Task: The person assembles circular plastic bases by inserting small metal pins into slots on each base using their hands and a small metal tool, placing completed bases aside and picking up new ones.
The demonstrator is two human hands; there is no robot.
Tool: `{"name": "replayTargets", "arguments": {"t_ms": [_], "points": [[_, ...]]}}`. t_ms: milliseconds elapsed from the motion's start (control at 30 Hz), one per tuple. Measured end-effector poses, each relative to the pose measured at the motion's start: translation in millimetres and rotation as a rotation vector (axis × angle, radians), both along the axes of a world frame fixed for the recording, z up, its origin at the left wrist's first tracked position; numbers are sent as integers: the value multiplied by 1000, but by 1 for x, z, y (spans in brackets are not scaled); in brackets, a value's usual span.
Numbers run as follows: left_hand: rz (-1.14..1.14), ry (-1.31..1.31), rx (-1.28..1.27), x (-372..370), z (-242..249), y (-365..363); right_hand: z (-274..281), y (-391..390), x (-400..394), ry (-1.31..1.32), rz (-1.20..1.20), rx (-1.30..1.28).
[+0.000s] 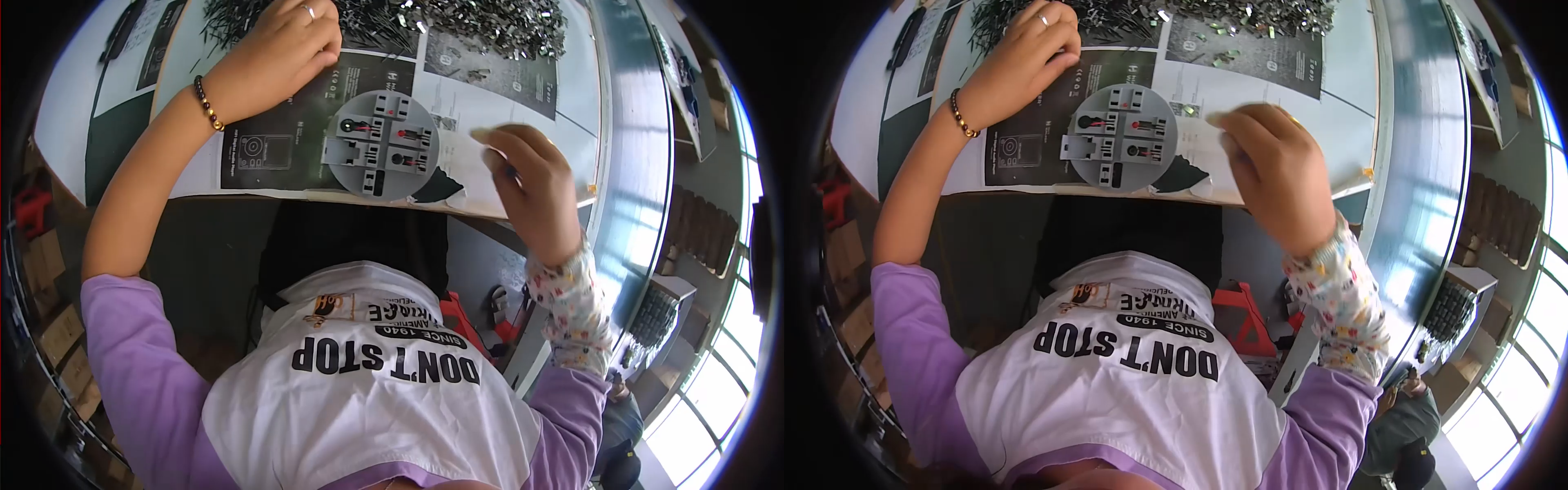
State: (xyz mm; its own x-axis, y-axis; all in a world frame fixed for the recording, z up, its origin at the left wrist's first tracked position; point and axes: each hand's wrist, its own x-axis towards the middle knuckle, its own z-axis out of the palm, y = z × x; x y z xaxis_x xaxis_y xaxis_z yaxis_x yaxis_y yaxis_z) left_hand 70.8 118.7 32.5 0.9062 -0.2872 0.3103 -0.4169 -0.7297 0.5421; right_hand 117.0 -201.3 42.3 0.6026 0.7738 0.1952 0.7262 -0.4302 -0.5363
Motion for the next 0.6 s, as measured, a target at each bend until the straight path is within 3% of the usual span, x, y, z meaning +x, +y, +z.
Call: {"name": "replayTargets", "arguments": {"t_ms": [200, 367, 500, 600], "points": [[51, -63, -74, 0, 6, -5, -28, 32, 11, -414, 196, -128], [50, -157, 76, -3, 1, 4, -19, 33, 17, -398, 248, -187], [53, -111, -103, 1, -12, 5, -11, 30, 11, -495, 303, -293], [216, -287, 159, -8, -12, 5, -9, 31, 14, -564, 337, -302]]}}
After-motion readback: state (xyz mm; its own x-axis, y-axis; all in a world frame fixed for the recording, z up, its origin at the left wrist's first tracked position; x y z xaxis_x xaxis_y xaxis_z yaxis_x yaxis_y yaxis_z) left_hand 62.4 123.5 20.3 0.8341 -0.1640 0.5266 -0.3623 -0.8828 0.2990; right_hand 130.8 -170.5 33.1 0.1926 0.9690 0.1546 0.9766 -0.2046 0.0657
